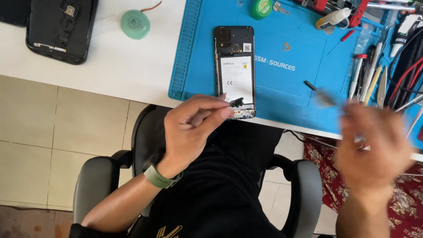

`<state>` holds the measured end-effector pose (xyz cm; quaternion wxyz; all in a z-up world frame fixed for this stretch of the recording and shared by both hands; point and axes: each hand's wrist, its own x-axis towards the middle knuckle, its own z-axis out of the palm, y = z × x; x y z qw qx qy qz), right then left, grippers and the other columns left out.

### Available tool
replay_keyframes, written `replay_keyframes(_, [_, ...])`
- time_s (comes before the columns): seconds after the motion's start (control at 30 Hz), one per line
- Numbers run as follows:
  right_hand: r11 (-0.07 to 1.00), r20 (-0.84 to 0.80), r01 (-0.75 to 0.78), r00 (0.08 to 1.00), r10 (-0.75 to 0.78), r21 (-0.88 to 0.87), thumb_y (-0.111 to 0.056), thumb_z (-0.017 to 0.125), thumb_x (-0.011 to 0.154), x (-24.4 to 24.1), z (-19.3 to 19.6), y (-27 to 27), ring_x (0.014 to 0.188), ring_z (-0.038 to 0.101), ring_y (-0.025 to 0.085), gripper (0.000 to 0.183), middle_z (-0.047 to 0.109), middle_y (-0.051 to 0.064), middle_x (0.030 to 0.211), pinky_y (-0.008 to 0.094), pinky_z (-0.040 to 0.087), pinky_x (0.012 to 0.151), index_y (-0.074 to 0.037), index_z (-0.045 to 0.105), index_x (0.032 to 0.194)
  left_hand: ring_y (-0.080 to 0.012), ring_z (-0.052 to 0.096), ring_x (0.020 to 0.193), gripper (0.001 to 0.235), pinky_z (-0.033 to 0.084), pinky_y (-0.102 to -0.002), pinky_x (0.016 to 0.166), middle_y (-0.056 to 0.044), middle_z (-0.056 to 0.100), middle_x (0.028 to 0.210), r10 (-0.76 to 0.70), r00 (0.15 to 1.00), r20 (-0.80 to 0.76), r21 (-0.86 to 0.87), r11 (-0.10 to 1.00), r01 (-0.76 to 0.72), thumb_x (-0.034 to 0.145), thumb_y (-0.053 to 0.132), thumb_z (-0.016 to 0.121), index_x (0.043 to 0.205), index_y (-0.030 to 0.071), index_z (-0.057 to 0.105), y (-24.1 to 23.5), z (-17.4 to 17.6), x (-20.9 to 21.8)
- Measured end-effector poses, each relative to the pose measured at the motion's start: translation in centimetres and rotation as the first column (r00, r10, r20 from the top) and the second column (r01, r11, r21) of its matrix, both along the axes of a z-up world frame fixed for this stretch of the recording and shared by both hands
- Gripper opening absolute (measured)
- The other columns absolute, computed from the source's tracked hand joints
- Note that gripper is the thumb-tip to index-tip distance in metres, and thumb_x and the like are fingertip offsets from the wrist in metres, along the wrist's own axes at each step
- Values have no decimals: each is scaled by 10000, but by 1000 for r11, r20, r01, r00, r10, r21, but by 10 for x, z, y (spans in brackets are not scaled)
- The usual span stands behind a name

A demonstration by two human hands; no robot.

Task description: The person uses a screwdriver to work on a small circuit board, then connects a charging cable to a disassembled smartphone to test it. They then use a small black device to interact with the phone's charging port.

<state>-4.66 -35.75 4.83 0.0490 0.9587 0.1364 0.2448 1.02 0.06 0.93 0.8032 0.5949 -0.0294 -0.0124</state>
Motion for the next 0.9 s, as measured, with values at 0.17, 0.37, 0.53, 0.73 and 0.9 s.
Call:
replay_keyframes(0.17, [946, -285, -323, 905, 316, 22, 67, 737, 1093, 12, 10, 92, 789, 662, 232, 378, 721, 81, 1090, 365, 517, 648, -192, 774, 1366, -229, 850, 999, 137, 708, -306, 1054, -147, 822, 1063, -9, 1000, -21, 52, 999, 10, 1003, 54, 809, 1128, 16, 771, -4, 2, 6])
replay_keyframes(0.37, [951, -400, -302, 881, 252, -66, -63, 814, 1100, 18, 39, 100, 677, 609, 120, 262, 667, -14, 1021, 307, 395, 482, -177, 818, 1336, -238, 859, 992, 136, 733, -283, 955, -128, 818, 1067, -2, 999, -51, 49, 999, 4, 1011, 57, 802, 1137, 19, 768, -4, 6, 8])
replay_keyframes(0.53, [963, -417, -268, 876, 242, -5, -108, 807, 1087, 21, 28, 104, 667, 596, 125, 250, 668, -2, 1022, 301, 445, 458, -181, 815, 1326, -208, 836, 1043, 133, 716, -273, 981, -103, 822, 1089, 1, 999, -46, 117, 993, 5, 1016, 83, 804, 1143, 50, 783, -5, 2, 9])
replay_keyframes(0.73, [960, -362, 104, 932, -3, 258, 114, 839, 1216, 11, 23, 2, 871, 641, 344, 324, 721, 278, 1160, 445, 481, 697, 220, 829, 1522, -309, 765, 1078, 210, 648, -530, 1179, -144, 769, 1130, -169, 858, 485, 433, 899, -68, 1022, -89, 784, 1203, -12, 713, 5, -31, -6])
replay_keyframes(0.9, [966, -189, 150, 976, -111, 209, 132, 860, 1283, 22, -27, -45, 864, 633, 373, 259, 689, 296, 1188, 454, 459, 654, 231, 856, 1522, -246, 682, 1052, 60, 569, -473, 1014, -67, 777, 1088, -336, 669, 663, 692, 616, -376, 1063, 68, 825, 1073, 62, 766, -3, -25, -4])
